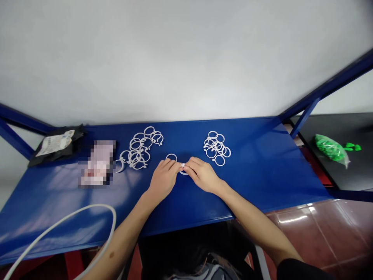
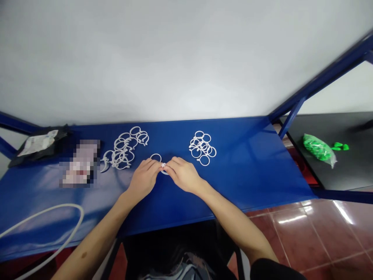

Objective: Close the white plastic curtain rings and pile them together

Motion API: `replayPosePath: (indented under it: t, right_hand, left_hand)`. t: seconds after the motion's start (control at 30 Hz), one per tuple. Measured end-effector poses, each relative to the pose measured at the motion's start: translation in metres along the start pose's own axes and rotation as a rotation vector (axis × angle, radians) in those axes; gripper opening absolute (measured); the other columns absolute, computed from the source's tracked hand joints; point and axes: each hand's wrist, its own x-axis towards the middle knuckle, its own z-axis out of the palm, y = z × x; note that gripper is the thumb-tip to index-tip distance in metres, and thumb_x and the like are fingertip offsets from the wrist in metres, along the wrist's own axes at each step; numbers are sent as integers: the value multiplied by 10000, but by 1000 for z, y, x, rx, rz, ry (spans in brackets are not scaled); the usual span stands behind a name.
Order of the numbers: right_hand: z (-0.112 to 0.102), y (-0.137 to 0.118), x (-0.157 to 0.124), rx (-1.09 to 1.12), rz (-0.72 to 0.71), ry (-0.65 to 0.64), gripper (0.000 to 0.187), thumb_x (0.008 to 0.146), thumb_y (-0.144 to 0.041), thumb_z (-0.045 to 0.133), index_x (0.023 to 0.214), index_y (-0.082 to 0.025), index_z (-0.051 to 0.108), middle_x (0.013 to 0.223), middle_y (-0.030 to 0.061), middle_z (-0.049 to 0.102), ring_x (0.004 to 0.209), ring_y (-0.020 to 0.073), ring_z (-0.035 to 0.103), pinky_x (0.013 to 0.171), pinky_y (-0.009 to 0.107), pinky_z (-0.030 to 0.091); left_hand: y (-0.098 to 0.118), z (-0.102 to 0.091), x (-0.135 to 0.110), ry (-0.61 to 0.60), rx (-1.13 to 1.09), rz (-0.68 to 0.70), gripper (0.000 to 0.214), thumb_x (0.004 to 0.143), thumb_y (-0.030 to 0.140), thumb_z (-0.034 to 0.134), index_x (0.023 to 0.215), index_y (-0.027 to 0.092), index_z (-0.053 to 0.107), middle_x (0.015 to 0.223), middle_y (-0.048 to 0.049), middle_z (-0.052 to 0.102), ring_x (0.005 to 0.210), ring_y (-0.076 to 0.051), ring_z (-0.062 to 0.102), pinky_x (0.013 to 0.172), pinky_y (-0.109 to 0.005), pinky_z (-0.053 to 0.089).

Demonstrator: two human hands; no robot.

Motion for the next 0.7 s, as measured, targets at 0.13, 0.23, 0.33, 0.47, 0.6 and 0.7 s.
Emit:
replayPosePath:
  t: [0.13, 0.23, 0.33, 0.47, 0.6, 0.7]
  right_hand:
    - [-2, -2, 1, 111, 45, 31, 257, 1056, -329, 469, 952, -206, 669, 911, 39, 677, 866, 166, 620, 814, 299, 487]
    - [2, 0, 0, 299, 142, 69, 147, 1024, -330, 549, 1044, -225, 650, 838, -6, 718, 783, 143, 666, 767, 276, 503]
    - [5, 1, 0, 413, 202, 114, 139, 990, -339, 610, 1065, -224, 632, 824, -21, 738, 714, 126, 680, 708, 253, 508]
    - [2, 0, 1, 369, 146, 147, 131, 1003, -319, 581, 1025, -220, 663, 903, 7, 740, 772, 135, 681, 735, 265, 520]
    - [-1, -2, 2, 303, 63, 120, 164, 1024, -296, 535, 1033, -218, 679, 973, 39, 728, 868, 161, 681, 795, 301, 535]
    - [-2, -2, 1, 278, 30, 96, 167, 1027, -286, 530, 1016, -215, 681, 954, 40, 716, 868, 165, 673, 799, 306, 534]
  left_hand:
    - [-2, 1, -1, 51, -31, -18, 220, 1037, 233, 455, 933, 187, 644, 837, -31, 708, 780, -199, 571, 727, -340, 425]
    - [-1, 0, -1, 128, -132, -57, 153, 1019, 216, 505, 994, 197, 655, 896, -21, 744, 821, -184, 611, 773, -330, 473]
    - [2, -3, 1, 198, -238, -137, 103, 988, 210, 572, 980, 210, 674, 892, -9, 754, 821, -164, 640, 779, -310, 506]
    - [7, -10, 4, 189, -375, -306, 58, 940, 241, 649, 947, 230, 705, 881, 4, 755, 778, -145, 656, 729, -283, 529]
    - [7, -12, 5, 150, -514, -383, 66, 916, 284, 676, 903, 244, 727, 855, 7, 748, 726, -136, 651, 678, -275, 531]
    - [6, -8, 2, 163, -559, -354, 75, 911, 270, 682, 856, 238, 723, 814, 12, 729, 717, -131, 649, 669, -269, 522]
